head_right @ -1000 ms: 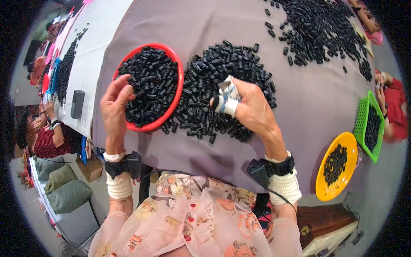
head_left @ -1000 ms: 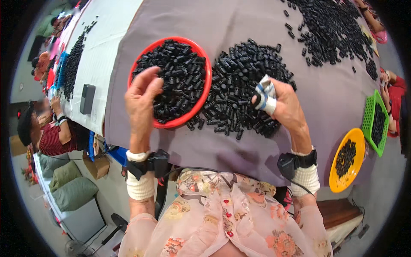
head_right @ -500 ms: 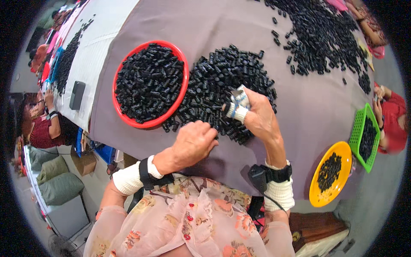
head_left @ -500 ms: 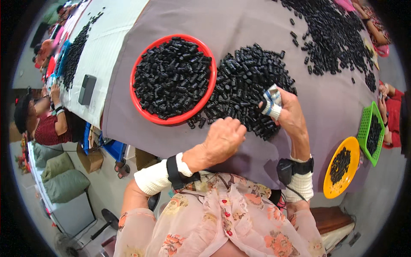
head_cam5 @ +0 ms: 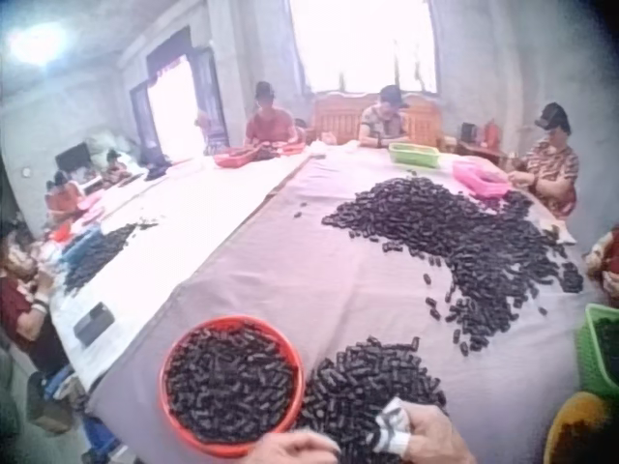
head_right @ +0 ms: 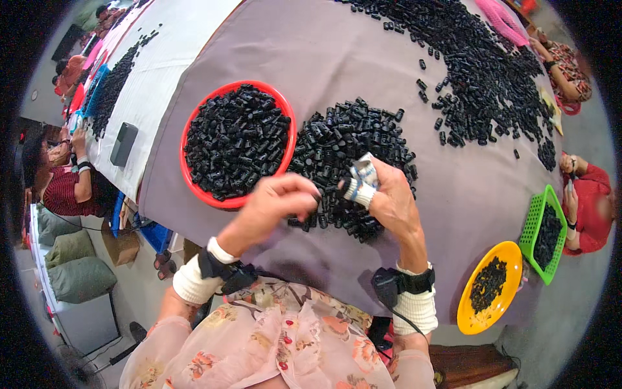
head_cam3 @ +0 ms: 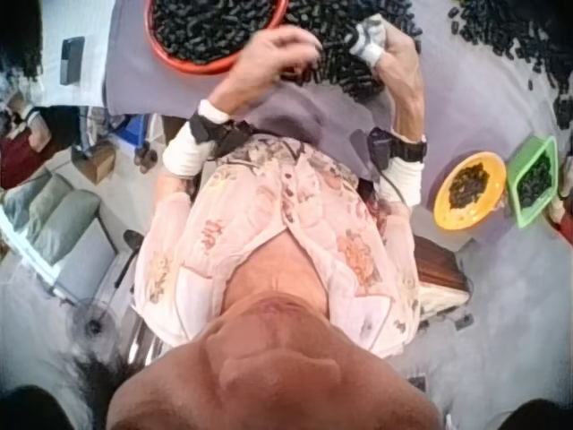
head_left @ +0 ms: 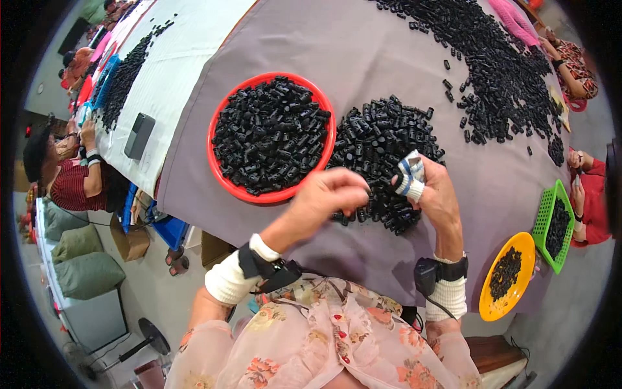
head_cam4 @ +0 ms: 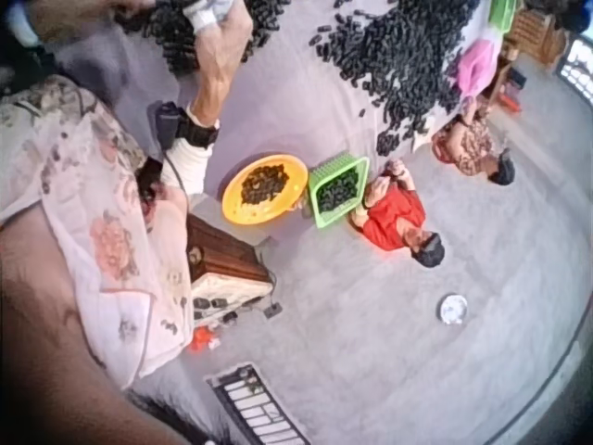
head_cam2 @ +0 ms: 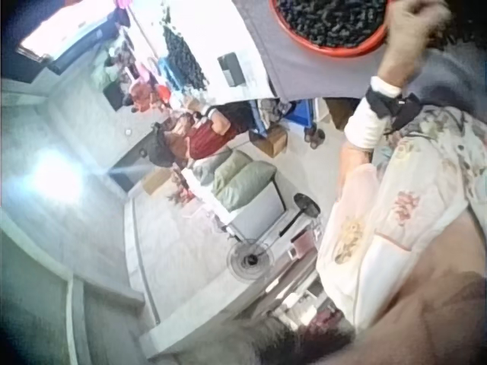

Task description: Assembling or sorting small black shoe components at a production table.

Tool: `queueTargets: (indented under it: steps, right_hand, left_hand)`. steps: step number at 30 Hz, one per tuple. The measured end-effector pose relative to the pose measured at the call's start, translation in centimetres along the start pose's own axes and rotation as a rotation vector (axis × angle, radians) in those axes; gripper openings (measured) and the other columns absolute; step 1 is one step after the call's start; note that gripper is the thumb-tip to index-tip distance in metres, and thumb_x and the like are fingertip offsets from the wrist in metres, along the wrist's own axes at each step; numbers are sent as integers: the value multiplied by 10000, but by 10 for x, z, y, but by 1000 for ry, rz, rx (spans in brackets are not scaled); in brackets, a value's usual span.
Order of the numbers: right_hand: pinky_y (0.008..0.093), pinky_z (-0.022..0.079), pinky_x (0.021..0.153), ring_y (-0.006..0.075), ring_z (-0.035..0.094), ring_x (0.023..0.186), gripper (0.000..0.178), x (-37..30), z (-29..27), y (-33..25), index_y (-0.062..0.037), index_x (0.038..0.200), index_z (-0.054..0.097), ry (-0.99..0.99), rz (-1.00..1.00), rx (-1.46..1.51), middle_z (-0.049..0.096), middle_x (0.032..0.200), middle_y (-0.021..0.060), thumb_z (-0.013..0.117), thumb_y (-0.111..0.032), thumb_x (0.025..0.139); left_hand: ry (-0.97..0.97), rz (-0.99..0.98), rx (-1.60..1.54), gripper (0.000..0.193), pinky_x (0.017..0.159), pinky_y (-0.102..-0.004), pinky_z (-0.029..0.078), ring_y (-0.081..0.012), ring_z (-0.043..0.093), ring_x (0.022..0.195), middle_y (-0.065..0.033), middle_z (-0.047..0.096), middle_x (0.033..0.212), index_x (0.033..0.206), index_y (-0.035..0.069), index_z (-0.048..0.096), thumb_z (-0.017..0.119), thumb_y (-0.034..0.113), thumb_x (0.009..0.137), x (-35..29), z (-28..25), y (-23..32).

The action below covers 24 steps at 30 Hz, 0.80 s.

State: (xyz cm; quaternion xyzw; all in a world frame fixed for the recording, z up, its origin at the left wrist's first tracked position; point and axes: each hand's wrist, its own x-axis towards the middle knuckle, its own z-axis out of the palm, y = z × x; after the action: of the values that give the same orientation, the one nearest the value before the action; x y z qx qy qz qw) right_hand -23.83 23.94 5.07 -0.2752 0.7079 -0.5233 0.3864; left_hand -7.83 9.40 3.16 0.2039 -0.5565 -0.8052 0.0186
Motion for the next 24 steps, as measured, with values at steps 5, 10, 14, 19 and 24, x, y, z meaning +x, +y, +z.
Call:
queueTargets:
  steps: [5,10,14,19,24]
  right_hand:
    - [230,366,550,55,404,602,255,16,14,-27,-52,811,547,-123,-181,-96,482,645,-44,734,-205,730]
    - [266,392,543,102,448,576,327,31,28,-40,-25,839,552,-141,-296,-179,529,639,26,753,-237,691]
    - [272,400,541,111,461,573,315,36,31,-49,-24,832,551,-166,-341,-166,553,648,39,744,-230,693]
    - [267,395,548,108,445,573,317,44,28,-59,-27,834,545,-193,-303,-246,535,637,31,743,-233,696]
    - [262,385,546,95,425,583,304,46,30,-57,-26,834,533,-188,-283,-208,507,629,12,730,-227,718]
  left_hand:
    - [-37,70,-771,164,691,-317,483,-136,565,741,-77,599,881,1029,30,561,540,114,890,11,-15,19]
    - [-75,149,-804,180,707,-304,477,-132,558,749,-73,597,885,1041,33,560,543,136,895,12,-10,32]
    - [-29,135,-770,202,720,-268,469,-111,552,768,-57,593,882,1072,35,557,549,130,893,12,-8,38]
    - [28,156,-693,224,720,-238,468,-74,549,743,-16,593,867,1089,19,552,557,124,891,14,-6,41]
    - [48,188,-637,229,751,-240,472,-78,555,783,-24,594,904,1096,9,548,555,111,890,13,-7,43]
